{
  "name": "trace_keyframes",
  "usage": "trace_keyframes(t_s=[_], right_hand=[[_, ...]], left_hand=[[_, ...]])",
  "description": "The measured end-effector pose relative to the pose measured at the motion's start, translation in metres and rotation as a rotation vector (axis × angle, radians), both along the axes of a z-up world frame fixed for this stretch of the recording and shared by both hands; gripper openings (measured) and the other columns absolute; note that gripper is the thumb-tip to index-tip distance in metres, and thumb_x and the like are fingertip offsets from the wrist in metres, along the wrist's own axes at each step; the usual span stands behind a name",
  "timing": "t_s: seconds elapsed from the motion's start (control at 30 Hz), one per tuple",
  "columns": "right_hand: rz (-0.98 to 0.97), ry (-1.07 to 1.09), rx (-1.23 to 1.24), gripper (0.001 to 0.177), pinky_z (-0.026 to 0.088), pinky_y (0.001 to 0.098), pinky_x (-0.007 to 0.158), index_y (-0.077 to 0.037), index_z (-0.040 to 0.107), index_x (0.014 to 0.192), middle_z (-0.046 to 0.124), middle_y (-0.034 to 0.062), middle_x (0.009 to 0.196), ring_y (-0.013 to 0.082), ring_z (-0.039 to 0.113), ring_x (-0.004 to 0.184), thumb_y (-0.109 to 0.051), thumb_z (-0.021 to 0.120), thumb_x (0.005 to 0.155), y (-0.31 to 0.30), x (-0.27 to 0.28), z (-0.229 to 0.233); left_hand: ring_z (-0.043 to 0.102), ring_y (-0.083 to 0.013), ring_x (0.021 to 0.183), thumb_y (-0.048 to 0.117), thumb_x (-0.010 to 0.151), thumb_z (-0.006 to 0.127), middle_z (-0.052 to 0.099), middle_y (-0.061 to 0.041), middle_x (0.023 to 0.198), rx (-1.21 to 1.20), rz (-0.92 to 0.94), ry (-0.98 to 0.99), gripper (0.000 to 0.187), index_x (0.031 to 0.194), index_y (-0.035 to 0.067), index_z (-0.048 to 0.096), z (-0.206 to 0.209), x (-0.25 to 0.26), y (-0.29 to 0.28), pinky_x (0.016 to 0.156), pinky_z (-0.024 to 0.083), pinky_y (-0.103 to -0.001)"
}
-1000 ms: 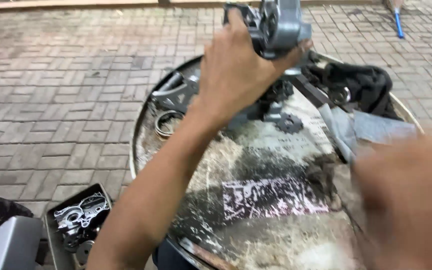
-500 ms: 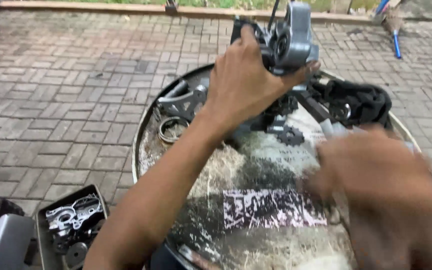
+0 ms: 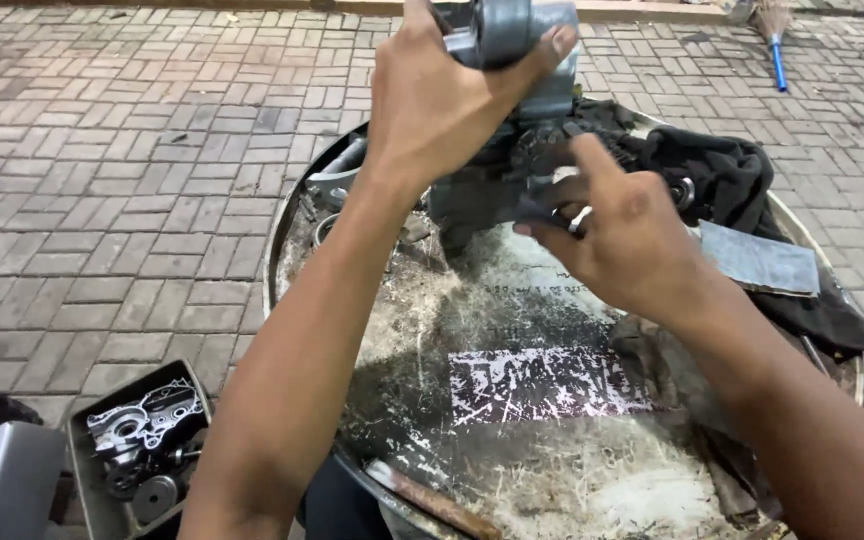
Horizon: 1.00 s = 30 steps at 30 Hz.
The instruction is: Scraping residue from an engine casing and wiping it clean with a cloth on a makeshift workbench.
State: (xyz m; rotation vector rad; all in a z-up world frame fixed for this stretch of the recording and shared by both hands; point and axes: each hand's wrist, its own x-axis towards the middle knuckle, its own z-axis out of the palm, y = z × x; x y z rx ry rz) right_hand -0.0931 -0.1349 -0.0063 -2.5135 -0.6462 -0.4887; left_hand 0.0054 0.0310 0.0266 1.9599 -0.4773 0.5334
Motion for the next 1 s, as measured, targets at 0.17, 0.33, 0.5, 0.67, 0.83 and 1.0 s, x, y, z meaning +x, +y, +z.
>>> trace_keyframes(t_s=[0.17,0.33,0.5,0.67,0.83,1.0], right_hand=[[0.007,-0.276,-0.04,0.023,0.056,0.0292,0.051,0.003,0.064,0.102,0.078,0.0135,0.098,0.0188,0.071,0.063,-0.007,0.081,0.091,-0.012,0.008,-0.013],[0.057,-0.352,-0.066,0.02,0.06,0.0346,0.075,0.004,0.069,0.108,0.073,0.0185,0.102,0.0258,0.07,0.083,0.005,0.075,0.09,-0.017,0.025,-0.026],[0.118,-0.415,-0.041,0.01,0.054,0.0368,0.065,0.003,0.067,0.104,0.067,0.0171,0.099,0.0275,0.064,0.078,0.004,0.066,0.095,-0.011,0.029,-0.035],[0.146,-0.571,-0.015,0.014,0.062,0.0397,0.077,0.009,0.069,0.104,0.071,0.0274,0.102,0.034,0.07,0.087,0.012,0.068,0.09,-0.021,0.026,-0.024],[0.05,-0.522,0.031,0.024,0.066,0.0401,0.075,0.011,0.059,0.108,0.072,0.0272,0.101,0.0366,0.075,0.085,-0.002,0.076,0.099,-0.038,0.019,-0.008],[0.04,-0.514,0.062,0.018,0.058,0.0322,0.063,0.009,0.07,0.105,0.074,0.0214,0.097,0.0258,0.07,0.075,0.002,0.084,0.094,-0.034,0.01,0.008]], left_hand=[[0.061,-0.0067,0.062,0.092,0.048,0.05,0.063,-0.001,0.077,-0.058,0.121,0.015,0.097,0.093,0.006,0.054,-0.005,0.016,-0.001,0.049,0.055,-0.019],[0.056,-0.0059,0.062,0.088,0.036,0.052,0.066,0.0,0.079,-0.413,0.125,0.148,0.102,0.099,0.008,0.048,-0.001,0.012,0.004,0.049,0.049,-0.026],[0.048,-0.0092,0.067,0.074,0.042,0.06,0.059,-0.002,0.084,-0.657,0.151,0.26,0.081,0.092,0.014,0.044,0.01,-0.002,0.002,0.059,0.044,-0.028],[0.025,-0.0099,0.051,0.067,0.038,0.056,0.035,-0.002,0.072,-0.937,0.123,0.557,0.083,0.094,0.009,0.04,0.025,-0.024,-0.003,0.039,0.029,-0.031],[0.055,-0.0254,0.126,0.069,0.018,0.051,0.055,-0.013,0.127,-0.934,0.117,0.651,0.13,0.129,0.001,0.048,0.037,-0.038,-0.01,0.116,0.038,-0.052],[0.055,-0.0248,0.128,0.068,0.017,0.054,0.056,-0.015,0.136,-0.916,0.071,0.679,0.144,0.144,0.002,0.036,0.035,-0.031,-0.009,0.118,0.036,-0.052]])
